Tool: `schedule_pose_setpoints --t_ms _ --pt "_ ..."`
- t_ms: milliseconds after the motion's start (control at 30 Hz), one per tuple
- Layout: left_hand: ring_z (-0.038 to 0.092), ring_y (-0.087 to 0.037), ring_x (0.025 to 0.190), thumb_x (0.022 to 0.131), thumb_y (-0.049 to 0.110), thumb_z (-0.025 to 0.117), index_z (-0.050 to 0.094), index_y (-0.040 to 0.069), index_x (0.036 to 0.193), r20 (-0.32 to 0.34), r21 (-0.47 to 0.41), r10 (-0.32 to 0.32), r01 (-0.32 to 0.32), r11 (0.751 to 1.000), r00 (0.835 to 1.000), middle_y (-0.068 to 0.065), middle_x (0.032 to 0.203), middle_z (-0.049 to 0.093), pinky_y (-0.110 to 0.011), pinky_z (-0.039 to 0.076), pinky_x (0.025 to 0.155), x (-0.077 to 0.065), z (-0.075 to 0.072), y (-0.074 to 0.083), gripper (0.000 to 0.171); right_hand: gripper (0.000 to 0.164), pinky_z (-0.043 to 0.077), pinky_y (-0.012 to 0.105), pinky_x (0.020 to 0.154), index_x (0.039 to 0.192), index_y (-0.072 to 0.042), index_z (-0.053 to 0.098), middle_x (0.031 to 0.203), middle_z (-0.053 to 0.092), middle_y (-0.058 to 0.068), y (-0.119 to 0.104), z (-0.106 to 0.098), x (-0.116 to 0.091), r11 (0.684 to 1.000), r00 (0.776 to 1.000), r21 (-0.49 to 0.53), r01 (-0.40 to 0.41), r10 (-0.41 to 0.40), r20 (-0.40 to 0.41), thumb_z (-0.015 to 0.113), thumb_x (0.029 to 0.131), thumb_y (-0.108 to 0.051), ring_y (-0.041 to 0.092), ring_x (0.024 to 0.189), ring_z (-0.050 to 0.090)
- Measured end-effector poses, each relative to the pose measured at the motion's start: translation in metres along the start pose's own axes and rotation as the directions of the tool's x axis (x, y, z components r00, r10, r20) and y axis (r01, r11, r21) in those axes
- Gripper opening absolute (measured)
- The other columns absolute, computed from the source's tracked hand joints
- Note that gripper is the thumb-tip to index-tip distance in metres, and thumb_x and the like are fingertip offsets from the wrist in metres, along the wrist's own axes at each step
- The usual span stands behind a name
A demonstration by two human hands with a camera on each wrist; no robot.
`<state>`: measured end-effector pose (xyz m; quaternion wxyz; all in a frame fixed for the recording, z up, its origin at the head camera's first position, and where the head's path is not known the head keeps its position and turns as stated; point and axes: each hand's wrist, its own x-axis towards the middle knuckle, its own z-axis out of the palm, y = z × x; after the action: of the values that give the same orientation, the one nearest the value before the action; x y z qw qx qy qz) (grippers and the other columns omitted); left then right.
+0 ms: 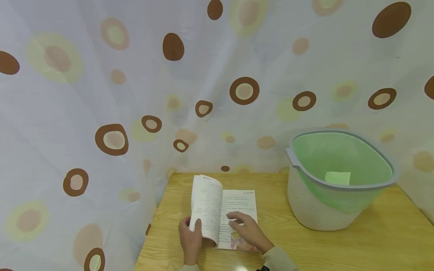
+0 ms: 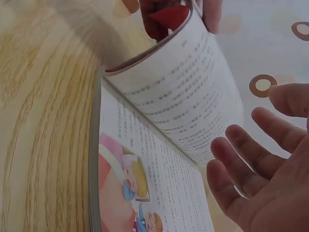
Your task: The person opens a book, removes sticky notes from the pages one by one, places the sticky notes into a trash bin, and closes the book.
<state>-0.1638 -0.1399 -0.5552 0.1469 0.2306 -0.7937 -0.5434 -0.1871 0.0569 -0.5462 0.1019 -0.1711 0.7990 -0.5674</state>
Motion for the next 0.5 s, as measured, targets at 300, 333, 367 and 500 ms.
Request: schedule_pose_setpoints --t_ms 300,333,367,500 --pt "0.065 -0.010 0.096 0.093 0.033 0.064 0.062 0.013 0.126 0.428 -0.018 0.386 -0.419 0.908 0.817 0.001 0.109 0.065 -0.020 0.056 0.080 -0.050 0.051 0.027 0.038 0.051 0.060 0.041 0.086 0.133 0.003 0.054 0.130 0.060 0.024 0.004 -0.023 -0.004 0.951 0.981 0.256 -0.173 0.190 -0.043 0.047 0.104 -0.038 0.026 0.105 0.067" --pt "0.064 -0.012 0.098 0.094 0.034 0.063 0.063 0.015 0.126 0.462 0.006 0.393 -0.446 0.895 0.795 0.001 0.111 0.064 -0.022 0.056 0.082 -0.052 0.054 0.025 0.037 0.048 0.059 0.038 0.083 0.130 0.005 0.054 0.126 0.062 0.023 0.005 -0.024 -0.006 0.950 0.976 0.252 -0.184 0.207 -0.068 0.048 0.103 -0.035 0.024 0.102 0.067" --pt "0.063 -0.013 0.101 0.094 0.035 0.062 0.063 0.016 0.125 0.501 0.015 0.392 -0.460 0.888 0.772 0.001 0.114 0.064 -0.024 0.056 0.085 -0.053 0.055 0.023 0.037 0.045 0.059 0.036 0.080 0.128 0.006 0.055 0.121 0.065 0.022 0.007 -0.025 -0.008 0.952 0.971 0.238 -0.192 0.220 -0.096 0.050 0.103 -0.031 0.022 0.098 0.068" --pt "0.062 -0.016 0.107 0.094 0.032 0.060 0.065 0.015 0.124 0.581 0.019 0.436 -0.547 0.837 0.687 -0.001 0.117 0.066 -0.032 0.054 0.094 -0.055 0.059 0.016 0.035 0.034 0.058 0.031 0.070 0.123 0.005 0.059 0.110 0.070 0.019 0.011 -0.027 -0.012 0.948 0.932 0.171 -0.268 0.300 -0.203 0.054 0.097 -0.018 0.019 0.086 0.068"
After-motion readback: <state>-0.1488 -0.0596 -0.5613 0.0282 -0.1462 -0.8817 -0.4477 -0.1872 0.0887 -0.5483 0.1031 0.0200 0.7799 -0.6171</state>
